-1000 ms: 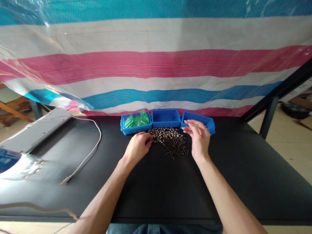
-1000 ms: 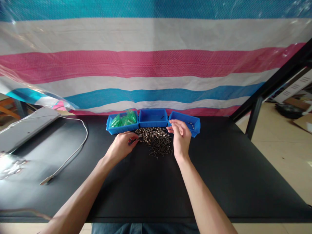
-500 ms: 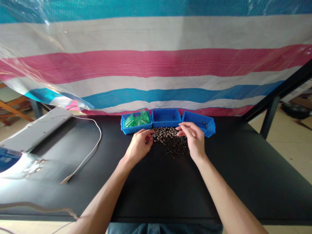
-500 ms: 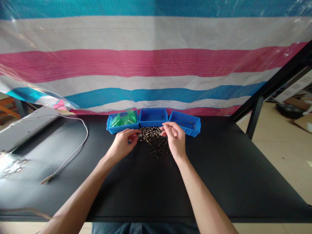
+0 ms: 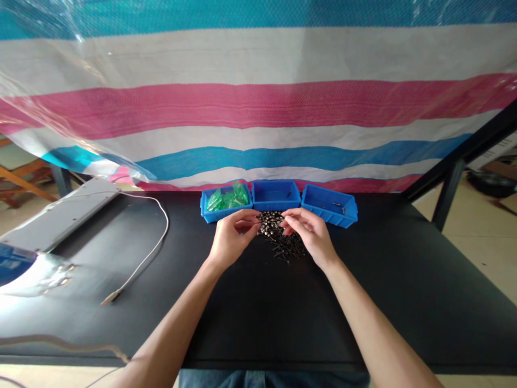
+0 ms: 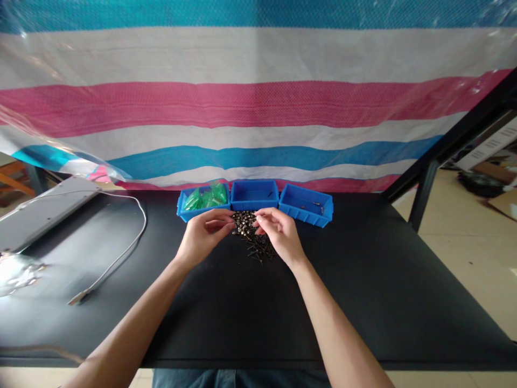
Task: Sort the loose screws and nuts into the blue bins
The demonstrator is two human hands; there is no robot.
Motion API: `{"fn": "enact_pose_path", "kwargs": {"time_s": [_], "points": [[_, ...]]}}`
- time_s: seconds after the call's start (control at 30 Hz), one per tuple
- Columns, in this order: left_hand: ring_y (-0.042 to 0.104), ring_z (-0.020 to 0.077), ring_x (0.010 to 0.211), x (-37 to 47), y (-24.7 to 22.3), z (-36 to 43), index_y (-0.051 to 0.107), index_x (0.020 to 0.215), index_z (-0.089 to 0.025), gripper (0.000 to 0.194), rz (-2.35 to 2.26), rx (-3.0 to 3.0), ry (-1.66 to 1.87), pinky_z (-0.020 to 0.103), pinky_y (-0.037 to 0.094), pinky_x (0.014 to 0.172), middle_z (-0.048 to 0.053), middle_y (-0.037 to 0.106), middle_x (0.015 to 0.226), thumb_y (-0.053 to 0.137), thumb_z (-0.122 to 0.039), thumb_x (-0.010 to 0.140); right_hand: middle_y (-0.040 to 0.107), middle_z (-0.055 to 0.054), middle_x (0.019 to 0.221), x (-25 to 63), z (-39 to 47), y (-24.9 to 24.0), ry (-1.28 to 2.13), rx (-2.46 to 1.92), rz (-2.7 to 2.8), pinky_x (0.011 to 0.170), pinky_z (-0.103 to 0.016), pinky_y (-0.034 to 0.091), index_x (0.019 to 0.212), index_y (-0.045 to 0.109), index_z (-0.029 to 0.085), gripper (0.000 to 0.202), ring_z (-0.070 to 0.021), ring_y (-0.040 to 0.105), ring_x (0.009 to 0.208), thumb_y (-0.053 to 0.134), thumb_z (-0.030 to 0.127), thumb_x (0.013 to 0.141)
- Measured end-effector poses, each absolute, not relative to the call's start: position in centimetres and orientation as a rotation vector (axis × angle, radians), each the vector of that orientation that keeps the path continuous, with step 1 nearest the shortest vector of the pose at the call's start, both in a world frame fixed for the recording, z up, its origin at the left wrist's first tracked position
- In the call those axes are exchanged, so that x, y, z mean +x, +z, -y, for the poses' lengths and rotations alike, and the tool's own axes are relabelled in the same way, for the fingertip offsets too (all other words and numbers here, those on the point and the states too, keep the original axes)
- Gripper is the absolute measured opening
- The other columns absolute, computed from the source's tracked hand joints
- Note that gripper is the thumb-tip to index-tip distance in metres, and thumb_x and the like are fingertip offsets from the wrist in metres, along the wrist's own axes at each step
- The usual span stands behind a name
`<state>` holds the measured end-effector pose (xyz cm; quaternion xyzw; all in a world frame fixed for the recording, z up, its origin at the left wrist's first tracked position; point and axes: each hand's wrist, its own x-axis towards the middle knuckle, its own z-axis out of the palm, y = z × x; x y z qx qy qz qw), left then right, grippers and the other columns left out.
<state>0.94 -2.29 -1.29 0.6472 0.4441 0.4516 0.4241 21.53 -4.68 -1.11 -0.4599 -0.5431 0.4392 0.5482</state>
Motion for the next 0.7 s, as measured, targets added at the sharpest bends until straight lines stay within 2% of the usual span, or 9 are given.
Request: {"fn": "enact_pose_path", "kwargs": {"time_s": [0.13, 0.23, 0.37, 0.5, 0.7], "points": [[0.074, 0.0187, 0.083, 1.29, -0.89, 2.57, 0.072, 0.100, -0.016, 0.026, -1.019, 1.538, 1.120, 0.029, 0.061, 0.079, 0.007, 0.076, 0.097, 0.076, -0.030, 0.078, 0.076, -0.006, 0.087, 21.37, 4.85, -1.12, 1.152, -1.058, 1.378, 0.073, -0.035, 0.060, 0.100, 0.074, 0.020, 0.032, -0.0206, 0.072, 0.075, 0.078, 0.044, 0.080], [0.075, 0.0196, 0.082, 1.42, -0.74, 2.68, 0.072, 0.104, -0.015, 0.034, -0.994, 1.485, 1.097, 0.029, 0.061, 0.078, 0.006, 0.077, 0.092, 0.080, -0.031, 0.075, 0.078, -0.007, 0.090, 21.22, 4.97, -1.07, 1.197, -1.056, 1.410, 0.075, -0.036, 0.061, 0.098, 0.077, 0.019, 0.031, -0.0222, 0.074, 0.078, 0.081, 0.042, 0.077], [0.076, 0.0202, 0.081, 1.39, -0.81, 2.67, 0.069, 0.111, -0.015, 0.045, -0.941, 1.410, 1.066, 0.028, 0.061, 0.076, 0.007, 0.078, 0.089, 0.084, -0.033, 0.073, 0.079, -0.007, 0.090, 21.10, 5.07, -1.02, 1.234, -1.058, 1.430, 0.075, -0.036, 0.061, 0.092, 0.078, 0.019, 0.027, -0.0230, 0.075, 0.077, 0.081, 0.041, 0.077], [0.077, 0.0207, 0.084, 1.25, -1.01, 2.60, 0.067, 0.112, -0.015, 0.047, -0.910, 1.348, 1.044, 0.028, 0.061, 0.078, 0.008, 0.080, 0.091, 0.085, -0.034, 0.073, 0.079, -0.007, 0.090, 21.11, 5.04, -1.07, 1.274, -1.033, 1.372, 0.075, -0.036, 0.062, 0.099, 0.078, 0.019, 0.031, -0.0220, 0.076, 0.076, 0.083, 0.039, 0.076], [0.078, 0.0223, 0.084, 1.24, -0.92, 2.64, 0.067, 0.113, -0.015, 0.051, -0.907, 1.335, 1.037, 0.028, 0.062, 0.077, 0.009, 0.080, 0.092, 0.087, -0.036, 0.071, 0.079, -0.007, 0.086, 21.06, 5.01, -0.90, 1.335, -1.031, 1.341, 0.073, -0.036, 0.062, 0.092, 0.080, 0.018, 0.029, -0.0222, 0.076, 0.074, 0.084, 0.041, 0.074]]}}
